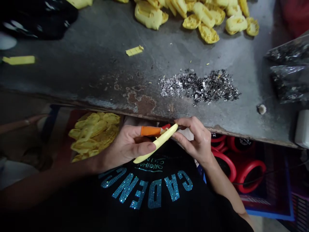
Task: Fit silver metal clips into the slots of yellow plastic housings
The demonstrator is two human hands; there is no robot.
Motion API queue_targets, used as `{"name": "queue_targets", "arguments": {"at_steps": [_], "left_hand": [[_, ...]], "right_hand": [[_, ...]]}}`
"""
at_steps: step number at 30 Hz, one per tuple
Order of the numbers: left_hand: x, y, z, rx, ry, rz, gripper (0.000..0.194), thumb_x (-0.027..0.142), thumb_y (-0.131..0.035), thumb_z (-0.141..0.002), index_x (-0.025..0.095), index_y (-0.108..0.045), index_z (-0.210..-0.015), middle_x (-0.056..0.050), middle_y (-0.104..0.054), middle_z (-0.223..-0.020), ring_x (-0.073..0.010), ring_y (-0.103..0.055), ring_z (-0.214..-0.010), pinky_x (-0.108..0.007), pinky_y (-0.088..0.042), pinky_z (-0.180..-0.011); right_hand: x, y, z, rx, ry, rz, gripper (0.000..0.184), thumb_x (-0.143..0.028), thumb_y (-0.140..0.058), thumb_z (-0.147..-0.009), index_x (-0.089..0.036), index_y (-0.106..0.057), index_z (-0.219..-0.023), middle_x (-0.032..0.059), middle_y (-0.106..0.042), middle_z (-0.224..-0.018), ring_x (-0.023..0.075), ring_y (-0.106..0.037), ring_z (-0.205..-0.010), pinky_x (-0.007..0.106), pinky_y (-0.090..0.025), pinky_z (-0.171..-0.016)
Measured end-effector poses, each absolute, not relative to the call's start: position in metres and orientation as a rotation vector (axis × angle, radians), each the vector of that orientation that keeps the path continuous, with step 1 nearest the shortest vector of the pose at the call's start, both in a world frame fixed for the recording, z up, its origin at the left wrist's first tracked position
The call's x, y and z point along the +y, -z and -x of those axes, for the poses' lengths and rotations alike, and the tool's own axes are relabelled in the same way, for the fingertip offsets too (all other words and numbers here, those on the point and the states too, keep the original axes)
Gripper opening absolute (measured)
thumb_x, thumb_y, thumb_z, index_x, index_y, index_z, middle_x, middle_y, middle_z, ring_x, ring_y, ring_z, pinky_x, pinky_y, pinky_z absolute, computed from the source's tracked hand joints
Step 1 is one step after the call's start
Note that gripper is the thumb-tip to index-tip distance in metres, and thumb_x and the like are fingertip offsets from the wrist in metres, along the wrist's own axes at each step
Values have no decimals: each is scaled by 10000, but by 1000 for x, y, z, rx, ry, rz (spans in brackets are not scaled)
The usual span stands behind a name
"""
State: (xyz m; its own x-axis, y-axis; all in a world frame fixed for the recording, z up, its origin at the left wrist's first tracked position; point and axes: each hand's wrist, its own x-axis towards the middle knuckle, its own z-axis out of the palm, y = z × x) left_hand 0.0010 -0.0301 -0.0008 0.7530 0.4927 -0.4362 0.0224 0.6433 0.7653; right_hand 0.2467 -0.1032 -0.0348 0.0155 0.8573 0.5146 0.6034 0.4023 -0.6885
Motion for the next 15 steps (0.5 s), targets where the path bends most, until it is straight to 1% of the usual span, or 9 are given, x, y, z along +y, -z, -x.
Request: {"name": "queue_targets", "arguments": {"at_steps": [3, 5, 7, 8, 9, 10, 11, 12, 15], "left_hand": [[-28, 3, -1, 685, -300, -883, 542, 467, -1031, -852, 159, -903, -1278, -5, -732, -791, -75, -527, -614, -186, -431, -549], [-26, 8, 0, 671, -323, -980, 575, 463, -1018, -862, 197, -886, -1354, -38, -807, -913, -133, -660, -715, -216, -517, -610], [-23, 12, 2, 645, -390, -1153, 726, 450, -1027, -850, 250, -806, -1512, -84, -865, -1184, -234, -796, -969, -295, -644, -786], [-22, 14, 2, 636, -437, -1263, 828, 454, -1040, -834, 274, -745, -1587, -103, -852, -1339, -287, -815, -1118, -352, -677, -902], [-21, 15, 2, 631, -483, -1385, 926, 472, -1055, -810, 289, -687, -1640, -120, -814, -1470, -333, -804, -1244, -411, -681, -1011], [-20, 16, 2, 634, -528, -1511, 994, 504, -1065, -788, 290, -647, -1665, -137, -773, -1557, -370, -783, -1330, -464, -668, -1092], [-19, 16, 1, 647, -564, -1636, 1020, 547, -1063, -778, 283, -630, -1663, -151, -749, -1593, -396, -767, -1374, -505, -651, -1143], [-18, 15, 0, 663, -594, -1750, 1020, 592, -1054, -775, 273, -630, -1645, -158, -750, -1585, -409, -763, -1384, -530, -638, -1171], [-19, 15, -3, 679, -674, -1970, 967, 670, -1017, -790, 252, -656, -1584, -149, -779, -1509, -412, -765, -1378, -540, -624, -1199]], "right_hand": [[-101, 39, -248, -1669, -302, 1277, 329, -243, -883, -1009, -281, -765, -1313, 33, -847, -1072, 208, -801, -900, 352, -677, -784], [-98, 44, -252, -1656, -276, 1220, 359, -231, -877, -1006, -290, -769, -1343, 45, -859, -1117, 230, -824, -960, 386, -701, -824], [-94, 51, -255, -1646, -243, 1134, 394, -218, -867, -1007, -292, -771, -1381, 61, -864, -1166, 250, -838, -1030, 423, -719, -882], [-92, 55, -256, -1640, -236, 1092, 405, -219, -859, -1012, -290, -768, -1401, 70, -861, -1187, 260, -842, -1068, 440, -725, -909], [-90, 60, -257, -1634, -231, 1052, 411, -229, -850, -1021, -285, -763, -1418, 80, -857, -1202, 269, -844, -1100, 454, -732, -924], [-88, 64, -257, -1627, -225, 1019, 414, -241, -842, -1028, -280, -757, -1432, 88, -852, -1212, 277, -845, -1124, 465, -741, -931], [-87, 68, -257, -1618, -214, 998, 415, -251, -839, -1032, -277, -752, -1437, 93, -847, -1219, 283, -846, -1139, 473, -750, -933], [-85, 71, -256, -1611, -190, 987, 418, -258, -844, -1028, -274, -750, -1434, 96, -844, -1220, 287, -849, -1142, 479, -759, -931], [-82, 77, -254, -1601, -63, 989, 421, -292, -895, -986, -282, -758, -1383, 80, -845, -1169, 291, -860, -1073, 490, -781, -898]]}}
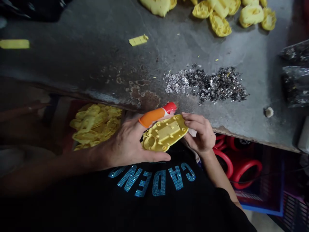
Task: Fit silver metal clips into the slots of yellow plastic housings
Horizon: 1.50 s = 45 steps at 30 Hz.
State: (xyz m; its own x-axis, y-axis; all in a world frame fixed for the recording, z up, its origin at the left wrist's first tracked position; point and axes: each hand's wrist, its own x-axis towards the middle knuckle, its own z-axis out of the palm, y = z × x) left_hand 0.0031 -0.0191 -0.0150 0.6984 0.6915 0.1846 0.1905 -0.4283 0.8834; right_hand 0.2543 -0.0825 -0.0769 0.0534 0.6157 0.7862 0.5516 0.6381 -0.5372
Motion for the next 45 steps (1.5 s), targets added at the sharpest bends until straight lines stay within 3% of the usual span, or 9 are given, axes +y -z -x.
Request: {"name": "queue_targets", "arguments": {"at_steps": [4, 10, 15, 20, 25, 30, 32, 40, 45], "left_hand": [[-21, 18, -4, 598, -767, -2093, 905, 652, -990, -844, 237, -657, -1576, -152, -769, -1530, -397, -761, -1399, -501, -637, -1190], [-18, 11, -3, 504, -816, -2264, 819, 606, -944, -927, 191, -662, -1574, -194, -741, -1583, -375, -769, -1414, -481, -633, -1228], [-16, 5, -1, 401, -896, -2384, 680, 578, -927, -956, 116, -745, -1421, -273, -764, -1523, -361, -812, -1356, -432, -687, -1157], [-17, 4, 1, 394, -882, -2389, 548, 561, -925, -962, 161, -816, -1321, -250, -772, -1534, -341, -816, -1357, -427, -696, -1138], [-16, 9, 3, 362, -867, -2406, 554, 538, -957, -929, 191, -821, -1339, -232, -747, -1586, -361, -824, -1330, -456, -710, -1096], [-17, 14, 4, 514, -691, -2176, 899, 557, -1038, -808, 279, -676, -1583, -152, -737, -1615, -407, -795, -1364, -525, -645, -1209], [-15, 9, 3, 562, -590, -2117, 961, 599, -1046, -771, 300, -650, -1594, -123, -729, -1612, -405, -767, -1404, -524, -619, -1244], [-2, -6, 3, 425, -535, -2210, 743, 551, -973, -880, 242, -681, -1489, -142, -700, -1560, -342, -792, -1331, -440, -683, -1114], [-4, 2, 3, 396, -657, -2225, 696, 526, -975, -888, 223, -693, -1446, -150, -713, -1533, -337, -800, -1313, -431, -685, -1113]], "right_hand": [[-79, 81, -254, -1616, 31, 970, 432, -384, -931, -953, -302, -742, -1332, 61, -841, -1113, 293, -862, -970, 502, -790, -824], [-83, 83, -256, -1617, 88, 960, 429, -421, -943, -941, -322, -729, -1299, 51, -827, -1119, 301, -856, -985, 546, -802, -847], [-90, 77, -258, -1678, 93, 977, 412, -366, -928, -960, -341, -728, -1319, 45, -838, -1169, 306, -868, -1049, 546, -812, -862], [-93, 71, -257, -1684, 111, 967, 362, -372, -895, -1001, -339, -733, -1323, 45, -854, -1170, 303, -883, -1058, 534, -815, -868], [-92, 69, -255, -1676, 117, 939, 378, -342, -914, -987, -321, -746, -1325, 59, -865, -1215, 307, -893, -1068, 522, -808, -845], [-89, 67, -256, -1675, 82, 892, 404, -305, -917, -981, -286, -753, -1350, 83, -863, -1231, 303, -891, -1086, 493, -798, -843], [-89, 66, -256, -1679, 63, 883, 409, -312, -918, -981, -303, -756, -1357, 79, -863, -1246, 309, -891, -1084, 510, -801, -839], [-91, 59, -252, -1725, 70, 947, 373, -338, -884, -1014, -308, -751, -1362, 68, -870, -1212, 308, -904, -1068, 509, -812, -836], [-94, 54, -255, -1757, 16, 947, 512, -265, -957, -941, -302, -757, -1411, 87, -873, -1297, 328, -890, -1157, 524, -806, -899]]}}
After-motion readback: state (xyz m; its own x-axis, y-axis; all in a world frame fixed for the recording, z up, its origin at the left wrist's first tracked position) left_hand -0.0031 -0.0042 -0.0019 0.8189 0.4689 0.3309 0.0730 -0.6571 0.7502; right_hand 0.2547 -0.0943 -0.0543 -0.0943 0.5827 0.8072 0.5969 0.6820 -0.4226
